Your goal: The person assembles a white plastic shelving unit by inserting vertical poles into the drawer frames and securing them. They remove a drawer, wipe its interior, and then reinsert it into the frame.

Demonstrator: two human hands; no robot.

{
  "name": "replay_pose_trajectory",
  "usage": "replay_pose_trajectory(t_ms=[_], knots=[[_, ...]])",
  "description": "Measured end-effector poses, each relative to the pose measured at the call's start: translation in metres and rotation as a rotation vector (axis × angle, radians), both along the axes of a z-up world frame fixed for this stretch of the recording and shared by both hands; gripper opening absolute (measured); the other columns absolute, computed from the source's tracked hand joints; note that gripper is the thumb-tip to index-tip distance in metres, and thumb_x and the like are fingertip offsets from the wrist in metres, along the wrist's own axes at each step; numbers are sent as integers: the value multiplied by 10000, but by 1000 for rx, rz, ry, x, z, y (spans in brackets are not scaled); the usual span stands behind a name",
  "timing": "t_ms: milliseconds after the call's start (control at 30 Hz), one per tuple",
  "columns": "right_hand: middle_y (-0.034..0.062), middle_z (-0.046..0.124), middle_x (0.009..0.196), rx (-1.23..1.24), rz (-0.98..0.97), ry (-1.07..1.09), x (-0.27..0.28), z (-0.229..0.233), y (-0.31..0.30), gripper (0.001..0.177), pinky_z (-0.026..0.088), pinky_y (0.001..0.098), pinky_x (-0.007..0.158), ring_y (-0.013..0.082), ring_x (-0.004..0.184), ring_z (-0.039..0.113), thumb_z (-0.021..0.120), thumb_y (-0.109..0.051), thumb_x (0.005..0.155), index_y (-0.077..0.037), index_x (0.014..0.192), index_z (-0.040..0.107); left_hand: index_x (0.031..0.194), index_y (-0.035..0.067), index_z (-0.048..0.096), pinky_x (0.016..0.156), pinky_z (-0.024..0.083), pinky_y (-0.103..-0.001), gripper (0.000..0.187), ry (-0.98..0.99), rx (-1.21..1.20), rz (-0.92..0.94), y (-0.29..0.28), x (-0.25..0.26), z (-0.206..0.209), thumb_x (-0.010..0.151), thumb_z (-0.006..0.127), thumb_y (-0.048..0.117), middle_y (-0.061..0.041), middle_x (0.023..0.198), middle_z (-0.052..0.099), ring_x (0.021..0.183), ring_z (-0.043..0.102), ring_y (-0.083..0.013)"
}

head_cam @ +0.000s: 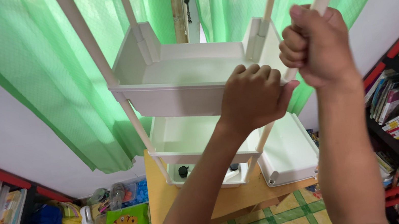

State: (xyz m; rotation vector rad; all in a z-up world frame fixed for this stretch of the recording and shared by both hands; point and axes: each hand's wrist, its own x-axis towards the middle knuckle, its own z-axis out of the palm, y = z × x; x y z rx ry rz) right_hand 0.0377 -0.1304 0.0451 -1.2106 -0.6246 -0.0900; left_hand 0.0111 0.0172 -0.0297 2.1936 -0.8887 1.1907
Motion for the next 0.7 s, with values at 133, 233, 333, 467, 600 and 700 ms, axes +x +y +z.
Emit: replay_pose_trajectory(t_ms=[133, 233, 333, 467, 600, 700], knots=[[-65, 293, 542, 87, 279, 62, -1, -1, -6, 487, 202, 248, 429, 34, 447, 264, 586, -225, 1136, -145, 714, 357, 654, 75, 614, 685, 468, -429, 426, -41, -16, 25, -3, 2, -2, 932, 662, 395, -86, 636, 605, 625, 616, -277], [-48, 340, 593, -40, -172, -5, -5, -18, 10, 435, 244, 267, 446, 60, 477, 289, 586, -198, 1105, -129, 733, 372, 654, 85, 626, 679, 465, -426, 377, -48, -17, 38, -5, 8, -3, 903, 664, 366, -76, 636, 608, 623, 617, -265], [-43, 380, 590, -157, -428, -1, -9, -21, 21, 386, 291, 275, 430, 76, 468, 335, 618, -165, 1055, -127, 735, 407, 659, 88, 634, 666, 461, -425, 370, -35, 9, 58, -3, 10, -5, 901, 671, 365, -72, 628, 610, 614, 617, -262], [-35, 354, 588, -114, -391, -80, 0, -1, 9, 448, 307, 278, 471, 80, 494, 318, 617, -221, 1096, -124, 720, 395, 641, 78, 620, 688, 467, -423, 446, -62, 12, 86, -5, 8, -2, 928, 683, 414, -84, 624, 606, 634, 629, -274], [-55, 271, 559, 11, 165, 133, 22, 10, -9, 459, 218, 277, 441, 80, 477, 246, 576, -296, 1078, -158, 708, 342, 647, 83, 620, 692, 463, -410, 449, -49, 21, 116, -5, 2, 0, 922, 690, 431, -83, 622, 600, 633, 632, -264], [-57, 292, 585, 104, 655, 155, 32, 10, -22, 456, 216, 274, 466, 85, 496, 248, 582, -324, 1098, -155, 735, 365, 636, 80, 610, 682, 455, -408, 459, -45, 31, 126, -7, -1, 0, 913, 706, 433, -77, 619, 596, 617, 620, -261]])
